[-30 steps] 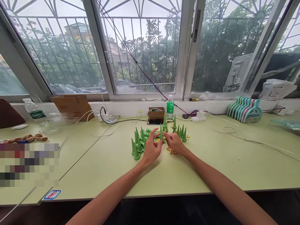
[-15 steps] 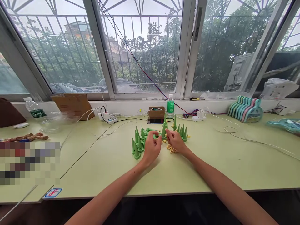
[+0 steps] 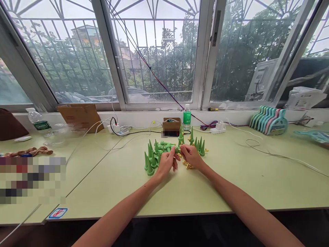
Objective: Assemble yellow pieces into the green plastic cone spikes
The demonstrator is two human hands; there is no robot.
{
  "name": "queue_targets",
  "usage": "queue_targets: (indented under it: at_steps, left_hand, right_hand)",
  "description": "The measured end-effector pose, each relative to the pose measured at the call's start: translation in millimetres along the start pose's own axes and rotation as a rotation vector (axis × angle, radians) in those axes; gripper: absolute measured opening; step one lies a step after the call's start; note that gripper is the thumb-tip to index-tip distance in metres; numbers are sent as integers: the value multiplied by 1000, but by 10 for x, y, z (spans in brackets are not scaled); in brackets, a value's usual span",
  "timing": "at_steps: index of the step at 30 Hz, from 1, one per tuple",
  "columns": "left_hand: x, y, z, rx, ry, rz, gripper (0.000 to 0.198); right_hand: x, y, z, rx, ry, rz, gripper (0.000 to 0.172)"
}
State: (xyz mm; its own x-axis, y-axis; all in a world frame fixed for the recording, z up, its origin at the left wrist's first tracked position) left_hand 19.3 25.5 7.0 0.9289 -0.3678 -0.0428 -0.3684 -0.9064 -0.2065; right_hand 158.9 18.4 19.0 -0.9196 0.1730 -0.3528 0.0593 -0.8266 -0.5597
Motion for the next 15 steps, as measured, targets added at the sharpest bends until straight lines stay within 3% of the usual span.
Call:
queue_targets:
  at_steps: [15]
  left_hand:
    - [46,45,-81,0,-36,105,49]
  right_hand:
    - [-12,8,-30,45,-91,7,47]
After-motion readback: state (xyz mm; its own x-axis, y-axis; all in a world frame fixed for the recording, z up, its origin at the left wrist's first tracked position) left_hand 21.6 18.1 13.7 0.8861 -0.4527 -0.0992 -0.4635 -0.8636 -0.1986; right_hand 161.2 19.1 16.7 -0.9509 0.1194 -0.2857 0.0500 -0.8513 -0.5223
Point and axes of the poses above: each hand's wrist, its own y-axis away from the middle knuckle, its own x-axis out of the palm, z = x × y, the point moved 3 cm from there along -y, towards the middle knuckle, and after that the axes turned 1 degree about -z, right-handed, at the moved point
